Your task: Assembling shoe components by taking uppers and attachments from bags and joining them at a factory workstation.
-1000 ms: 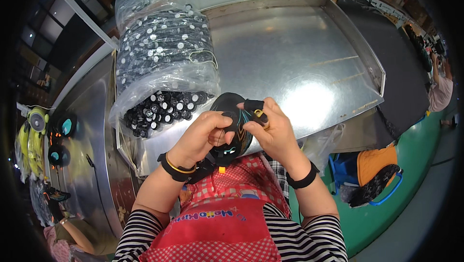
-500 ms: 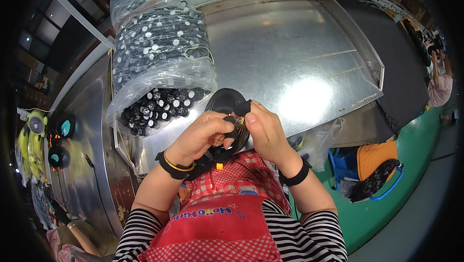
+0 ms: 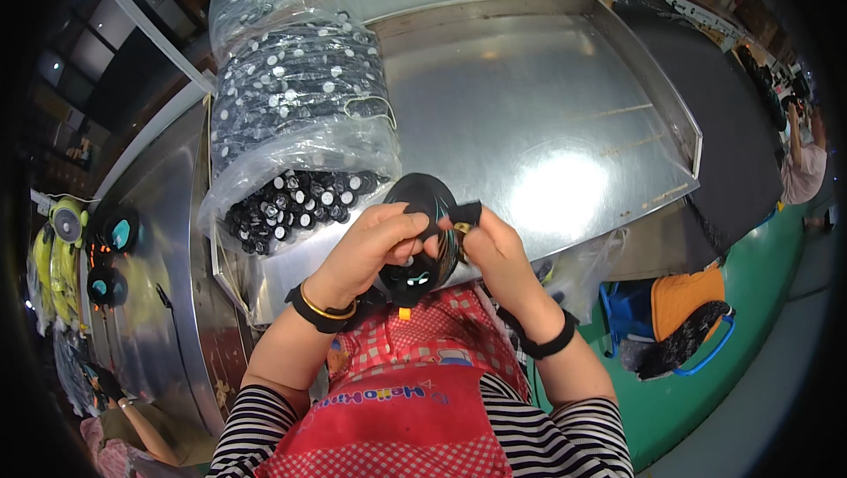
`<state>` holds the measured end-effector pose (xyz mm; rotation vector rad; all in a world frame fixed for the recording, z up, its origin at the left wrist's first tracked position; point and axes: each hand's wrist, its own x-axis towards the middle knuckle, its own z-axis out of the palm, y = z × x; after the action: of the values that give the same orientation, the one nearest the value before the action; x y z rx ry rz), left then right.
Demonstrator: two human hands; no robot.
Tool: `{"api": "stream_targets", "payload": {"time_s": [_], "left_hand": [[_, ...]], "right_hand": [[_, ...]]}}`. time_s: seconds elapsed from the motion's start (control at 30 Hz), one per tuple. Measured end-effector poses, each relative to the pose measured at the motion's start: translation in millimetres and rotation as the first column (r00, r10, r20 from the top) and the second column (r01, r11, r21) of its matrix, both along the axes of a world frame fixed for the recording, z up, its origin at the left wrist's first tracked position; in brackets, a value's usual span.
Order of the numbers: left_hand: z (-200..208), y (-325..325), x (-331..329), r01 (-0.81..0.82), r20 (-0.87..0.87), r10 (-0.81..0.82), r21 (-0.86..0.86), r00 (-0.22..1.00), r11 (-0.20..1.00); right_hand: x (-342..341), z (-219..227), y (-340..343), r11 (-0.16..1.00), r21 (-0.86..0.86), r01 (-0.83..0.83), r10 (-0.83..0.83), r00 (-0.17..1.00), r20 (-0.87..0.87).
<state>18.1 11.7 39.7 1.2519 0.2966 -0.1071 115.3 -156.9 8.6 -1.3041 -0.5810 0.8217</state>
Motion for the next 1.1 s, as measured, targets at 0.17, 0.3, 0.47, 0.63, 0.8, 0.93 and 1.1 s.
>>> {"api": "stream_targets", "payload": {"time_s": [0.17, 0.3, 0.47, 0.63, 0.8, 0.93, 1.1], "left_hand": [[5.0, -10.2, 6.2, -0.158, 0.007, 0.158, 0.057, 0.987, 0.986], [-20.6, -8.7, -11.2, -0.271, 0.412, 0.194, 0.137, 0.890, 0.953], [-51.2, -1.1, -39.1, -0.221, 0.262, -0.287, 0.961, 0.921, 0.167], [-28.2, -7.6, -25.0, -0.296, 0.143, 0.306, -0.084, 0.941, 0.951], [-54.8, 16.2, -2.6, -0.402, 0.038, 0.404, -0.053, 0.914, 0.914], [-61.6, 18.3, -0.6, -0.458, 0.050, 0.456, 0.020, 0.888, 0.889], [-34.1, 12.0, -2.9, -0.352, 0.144, 0.370, -0.136, 0.918, 0.926]], "right_hand": [[-25.5, 7.4, 9.8, 0.982, -0.039, -0.187, 0.176, 0.965, -0.195], [-23.9, -5.2, 14.9, 0.999, -0.036, -0.023, 0.018, 0.991, -0.134], [-24.8, -6.5, 16.1, 0.995, -0.020, 0.102, -0.103, 0.991, -0.082], [-17.2, 4.6, 12.7, 0.985, -0.171, 0.037, -0.057, 0.992, -0.111], [-41.1, 0.4, 5.4, 0.978, -0.191, -0.083, 0.124, 0.970, 0.210], [-39.3, -1.2, 6.4, 0.976, -0.209, 0.061, -0.030, 0.989, 0.147], [-40.0, 10.4, 21.8, 0.979, 0.012, 0.204, -0.203, 0.962, 0.182]]}}
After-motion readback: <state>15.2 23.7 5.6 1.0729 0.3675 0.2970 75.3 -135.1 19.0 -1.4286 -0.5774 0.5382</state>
